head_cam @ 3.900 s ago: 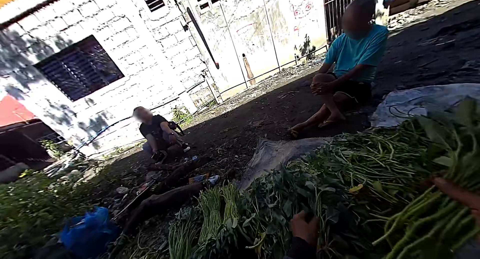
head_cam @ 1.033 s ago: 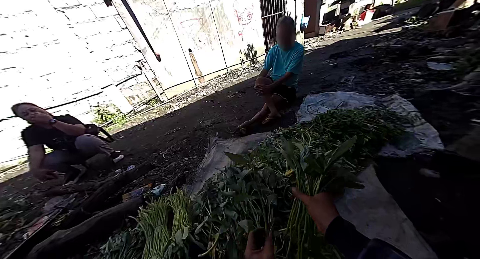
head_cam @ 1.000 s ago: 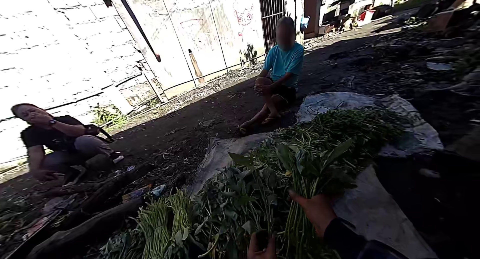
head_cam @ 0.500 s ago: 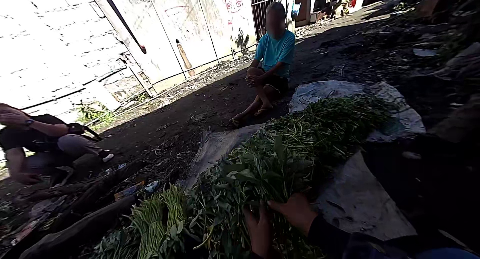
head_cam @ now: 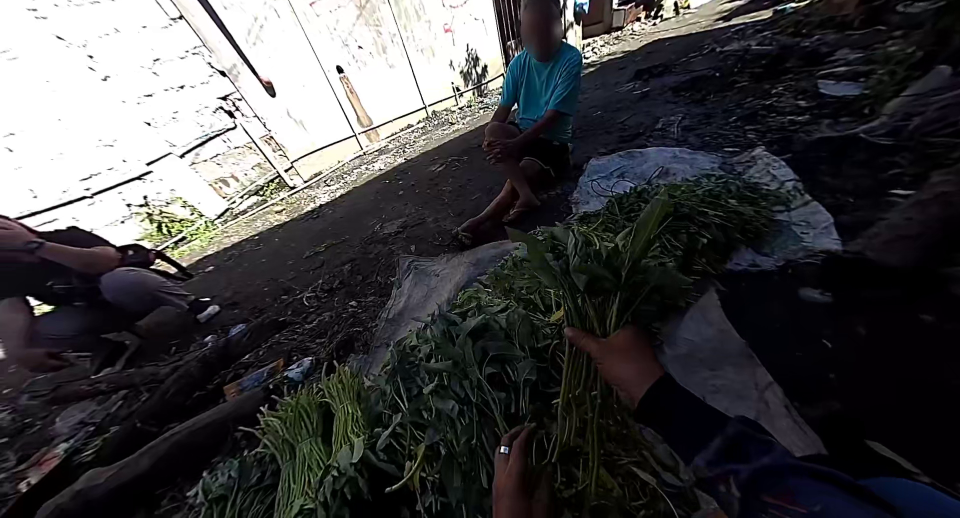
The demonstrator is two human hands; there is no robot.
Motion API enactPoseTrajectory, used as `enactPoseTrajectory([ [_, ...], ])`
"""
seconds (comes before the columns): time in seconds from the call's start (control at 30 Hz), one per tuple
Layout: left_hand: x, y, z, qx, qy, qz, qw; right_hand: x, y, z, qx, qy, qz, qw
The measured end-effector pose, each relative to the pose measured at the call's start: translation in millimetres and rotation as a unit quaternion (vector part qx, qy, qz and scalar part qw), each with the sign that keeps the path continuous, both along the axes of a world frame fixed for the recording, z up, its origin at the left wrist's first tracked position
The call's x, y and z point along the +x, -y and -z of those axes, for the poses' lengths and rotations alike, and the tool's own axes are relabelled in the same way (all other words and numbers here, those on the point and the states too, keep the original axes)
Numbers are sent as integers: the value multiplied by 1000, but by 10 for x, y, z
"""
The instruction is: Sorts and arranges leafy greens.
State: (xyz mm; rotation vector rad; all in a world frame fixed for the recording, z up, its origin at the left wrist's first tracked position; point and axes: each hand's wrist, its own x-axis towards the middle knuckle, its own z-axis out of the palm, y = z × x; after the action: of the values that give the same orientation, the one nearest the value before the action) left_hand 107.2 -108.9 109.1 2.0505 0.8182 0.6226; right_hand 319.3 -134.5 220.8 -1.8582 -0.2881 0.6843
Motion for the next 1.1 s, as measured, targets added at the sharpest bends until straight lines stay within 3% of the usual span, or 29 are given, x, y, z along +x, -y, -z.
enactPoseTrajectory([
  [0.17, 257, 147, 21, -109, 80, 59, 989, -85, 63, -80, 45, -23, -15, 999],
  [0.3, 163, 261, 4, -270, 146, 104, 946, 63, 151, -98, 67, -11, 28, 997],
  [0.37, 78, 203, 58, -233, 126, 82, 961, 220, 185, -118, 102, 12, 91, 991],
  [0.4, 38, 132, 95, -179, 87, 60, 978, 313, 208, -143, 131, 23, 125, 983],
  [0.47, -4, -42, 98, -40, -96, -11, 994, 492, 275, -216, 192, 46, 178, 964],
  [0.53, 91, -225, 28, -14, -285, -36, 958, 623, 335, -278, 249, 56, 209, 944],
  [0.57, 181, -300, 64, 5, -292, -53, 955, 648, 362, -311, 268, 51, 213, 938],
  [0.63, 410, -429, 166, 15, -210, -77, 975, 656, 371, -340, 288, 37, 219, 931],
  [0.7, 656, -564, 270, -37, -197, -101, 974, 624, 366, -326, 293, 22, 212, 932],
  [0.8, 877, -776, 510, -82, -362, -145, 917, 613, 385, -259, 279, 9, 195, 940],
  [0.9, 846, -908, 729, -88, -496, -114, 856, 687, 436, -225, 277, -1, 200, 940],
  [1.0, 721, -982, 637, -85, -422, -112, 896, 762, 480, -200, 291, -8, 206, 934],
  [1.1, 562, -972, 313, -47, -197, -163, 966, 785, 480, -200, 306, -2, 189, 933],
])
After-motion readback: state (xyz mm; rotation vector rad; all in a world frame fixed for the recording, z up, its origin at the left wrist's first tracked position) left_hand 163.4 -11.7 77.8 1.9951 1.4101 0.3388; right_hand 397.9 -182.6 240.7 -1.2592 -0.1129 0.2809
